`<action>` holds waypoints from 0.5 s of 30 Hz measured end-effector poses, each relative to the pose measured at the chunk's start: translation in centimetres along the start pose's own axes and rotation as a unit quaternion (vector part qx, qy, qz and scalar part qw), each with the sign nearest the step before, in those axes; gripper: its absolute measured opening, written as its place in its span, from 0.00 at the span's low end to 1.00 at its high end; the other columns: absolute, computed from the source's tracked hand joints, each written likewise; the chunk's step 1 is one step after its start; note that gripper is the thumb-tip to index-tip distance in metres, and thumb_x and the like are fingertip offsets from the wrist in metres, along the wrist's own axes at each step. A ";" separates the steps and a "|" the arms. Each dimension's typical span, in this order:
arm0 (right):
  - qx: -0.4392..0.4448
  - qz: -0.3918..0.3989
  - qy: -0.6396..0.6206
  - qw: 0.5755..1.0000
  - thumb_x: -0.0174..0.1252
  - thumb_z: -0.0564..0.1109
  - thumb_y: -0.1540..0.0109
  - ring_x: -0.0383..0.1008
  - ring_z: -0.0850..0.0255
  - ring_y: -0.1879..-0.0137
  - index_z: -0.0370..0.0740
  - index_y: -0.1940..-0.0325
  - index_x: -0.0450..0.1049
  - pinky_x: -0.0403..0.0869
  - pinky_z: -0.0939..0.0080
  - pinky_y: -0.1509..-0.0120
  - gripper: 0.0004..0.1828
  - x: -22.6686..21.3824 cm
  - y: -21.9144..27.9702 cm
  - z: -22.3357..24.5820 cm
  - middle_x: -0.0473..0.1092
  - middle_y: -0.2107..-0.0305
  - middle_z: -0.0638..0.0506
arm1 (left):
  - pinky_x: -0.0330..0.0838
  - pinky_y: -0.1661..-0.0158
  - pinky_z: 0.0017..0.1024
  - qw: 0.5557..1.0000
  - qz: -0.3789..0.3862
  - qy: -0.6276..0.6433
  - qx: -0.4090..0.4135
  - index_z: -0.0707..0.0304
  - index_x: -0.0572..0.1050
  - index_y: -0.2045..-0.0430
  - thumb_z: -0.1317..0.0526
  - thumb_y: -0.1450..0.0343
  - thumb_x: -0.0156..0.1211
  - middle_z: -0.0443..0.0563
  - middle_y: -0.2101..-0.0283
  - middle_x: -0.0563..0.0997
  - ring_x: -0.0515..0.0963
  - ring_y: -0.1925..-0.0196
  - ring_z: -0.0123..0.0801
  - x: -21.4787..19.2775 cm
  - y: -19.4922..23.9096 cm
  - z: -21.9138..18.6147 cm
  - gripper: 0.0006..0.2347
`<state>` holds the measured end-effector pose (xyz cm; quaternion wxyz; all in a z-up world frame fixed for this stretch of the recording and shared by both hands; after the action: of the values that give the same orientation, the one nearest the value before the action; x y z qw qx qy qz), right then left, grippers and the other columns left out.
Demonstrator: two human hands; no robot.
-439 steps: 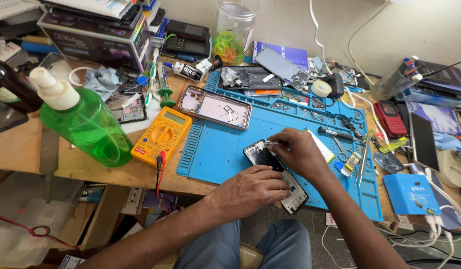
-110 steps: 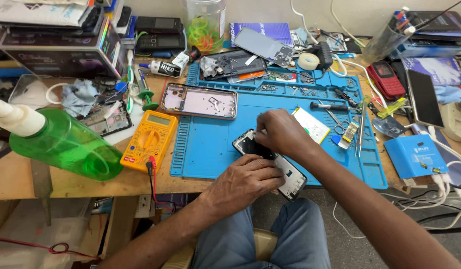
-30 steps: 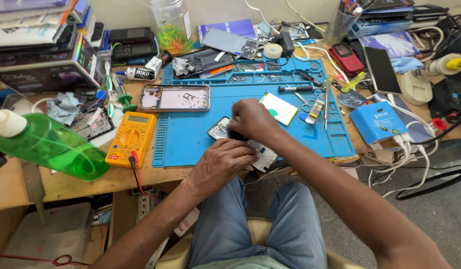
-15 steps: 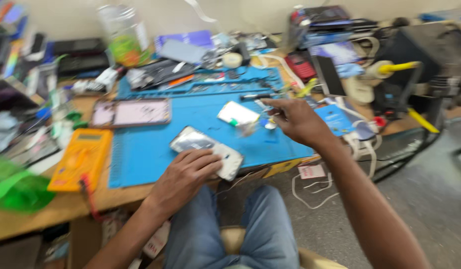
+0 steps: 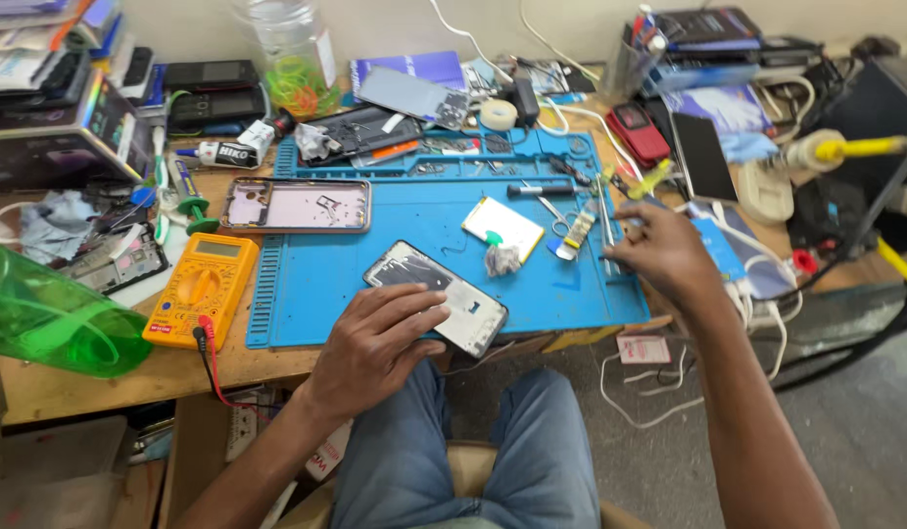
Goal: The person uses tweezers to remove adhesive residue from the edges of a disassembled smartphone frame and wipes the surface with a cloth. They repeatedly scrape and clean the frame's perimeter while holding the device on a blue work mat.
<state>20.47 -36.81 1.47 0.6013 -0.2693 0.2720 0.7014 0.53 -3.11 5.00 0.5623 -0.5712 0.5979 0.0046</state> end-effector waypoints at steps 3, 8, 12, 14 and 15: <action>0.028 0.009 -0.164 0.986 0.70 0.38 0.45 0.69 0.66 0.70 0.34 0.39 0.73 0.69 0.65 0.67 0.30 -2.6 -0.2 -2.5 0.74 0.73 0.51 | 0.68 0.43 0.43 1.000 -0.013 -0.004 -0.020 0.59 0.80 0.51 0.58 0.33 0.69 0.49 0.46 0.82 0.75 0.38 0.42 -0.3 -0.6 0.0 0.17; 0.028 0.018 -0.259 0.965 0.60 0.37 0.40 0.71 0.66 0.64 0.32 0.30 0.71 0.70 0.66 0.65 0.31 -2.3 4.2 -1.9 0.74 0.62 0.50 | 0.67 0.40 0.43 0.999 0.021 -0.010 -0.023 0.58 0.79 0.49 0.59 0.34 0.70 0.50 0.43 0.80 0.74 0.36 0.42 -0.3 0.0 0.6 0.18; -0.001 0.005 -0.444 0.896 0.56 0.34 0.39 0.74 0.63 0.49 0.33 0.26 0.67 0.73 0.66 0.46 0.34 0.3 6.9 0.2 0.74 0.51 0.43 | 0.64 0.35 0.44 0.998 0.069 -0.002 0.000 0.60 0.76 0.45 0.57 0.35 0.70 0.52 0.39 0.77 0.71 0.32 0.45 0.5 -0.4 1.3 0.23; -0.054 0.012 -0.553 0.831 0.58 0.32 0.39 0.74 0.61 0.48 0.31 0.24 0.66 0.73 0.62 0.43 0.37 2.9 8.6 -0.3 0.74 0.50 0.41 | 0.61 0.35 0.45 0.995 0.095 0.019 0.017 0.62 0.74 0.43 0.55 0.36 0.70 0.54 0.38 0.75 0.70 0.31 0.47 1.6 -0.8 1.2 0.26; -0.061 0.007 -0.553 0.831 0.59 0.30 0.40 0.74 0.60 0.48 0.32 0.24 0.67 0.74 0.61 0.42 0.38 4.0 8.8 -0.8 0.74 0.51 0.41 | 0.61 0.34 0.45 0.994 0.107 0.010 0.022 0.61 0.74 0.43 0.55 0.35 0.70 0.54 0.38 0.75 0.70 0.31 0.47 2.3 -1.0 1.2 0.25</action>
<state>11.31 -35.71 -1.40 0.6289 0.1293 -0.1477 0.7523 2.65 -4.25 3.66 0.5654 -0.4911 0.6611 0.0457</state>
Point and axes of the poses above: each hand's wrist, its own y-axis away from the middle knuckle, its own x-axis out of the palm, z = x × y, the point moved 6 cm from there along -y, towards the middle knuckle
